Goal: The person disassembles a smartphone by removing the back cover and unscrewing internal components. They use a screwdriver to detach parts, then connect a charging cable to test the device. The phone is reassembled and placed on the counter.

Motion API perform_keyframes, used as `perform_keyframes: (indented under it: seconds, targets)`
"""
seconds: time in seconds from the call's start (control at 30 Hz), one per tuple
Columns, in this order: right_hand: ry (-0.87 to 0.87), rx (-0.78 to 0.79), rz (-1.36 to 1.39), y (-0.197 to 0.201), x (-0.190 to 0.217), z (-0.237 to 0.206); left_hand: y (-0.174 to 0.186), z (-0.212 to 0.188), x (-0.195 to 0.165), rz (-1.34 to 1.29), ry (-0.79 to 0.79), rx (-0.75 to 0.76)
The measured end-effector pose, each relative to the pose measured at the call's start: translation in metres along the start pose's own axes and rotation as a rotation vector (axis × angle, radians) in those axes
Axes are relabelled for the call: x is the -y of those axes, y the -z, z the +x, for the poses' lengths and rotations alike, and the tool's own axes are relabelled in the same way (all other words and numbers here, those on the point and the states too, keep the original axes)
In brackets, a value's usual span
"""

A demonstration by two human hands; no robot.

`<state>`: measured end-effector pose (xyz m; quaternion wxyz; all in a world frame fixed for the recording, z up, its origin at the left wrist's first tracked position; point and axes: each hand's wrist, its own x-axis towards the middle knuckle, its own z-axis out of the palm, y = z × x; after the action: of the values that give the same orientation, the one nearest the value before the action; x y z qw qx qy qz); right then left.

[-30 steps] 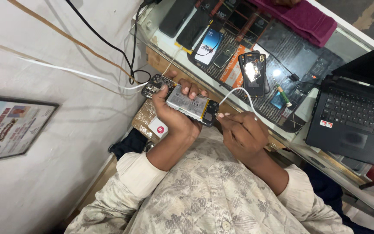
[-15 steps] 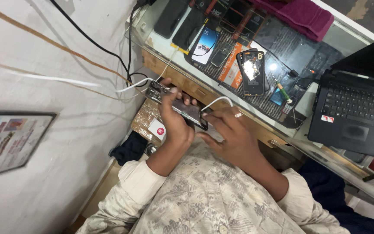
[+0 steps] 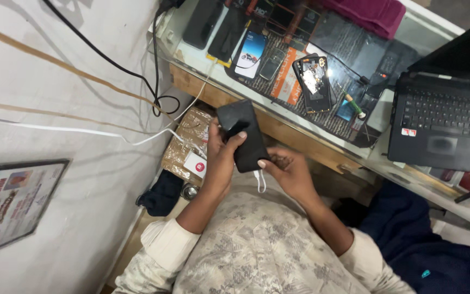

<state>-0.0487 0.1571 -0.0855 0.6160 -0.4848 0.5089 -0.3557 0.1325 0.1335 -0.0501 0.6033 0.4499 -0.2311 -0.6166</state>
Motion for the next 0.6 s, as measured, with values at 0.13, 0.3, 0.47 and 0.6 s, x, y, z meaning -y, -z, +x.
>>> perform_keyframes:
  seconds: [0.13,0.3,0.47,0.6]
  targets:
    - [-0.036,0.054,0.160,0.000,-0.021,-0.002,0.018,0.001,0.004,0.007,0.041,-0.018]
    - [-0.089,0.087,0.222,-0.017,-0.031,0.001,0.049,0.013,0.004,0.087,-0.093,0.045]
    - [-0.110,0.114,0.202,-0.030,-0.033,0.011,0.068,0.016,0.004,0.129,-0.107,0.008]
    - [-0.082,0.146,0.240,-0.044,-0.037,0.012,0.080,0.006,-0.001,0.189,-0.153,0.018]
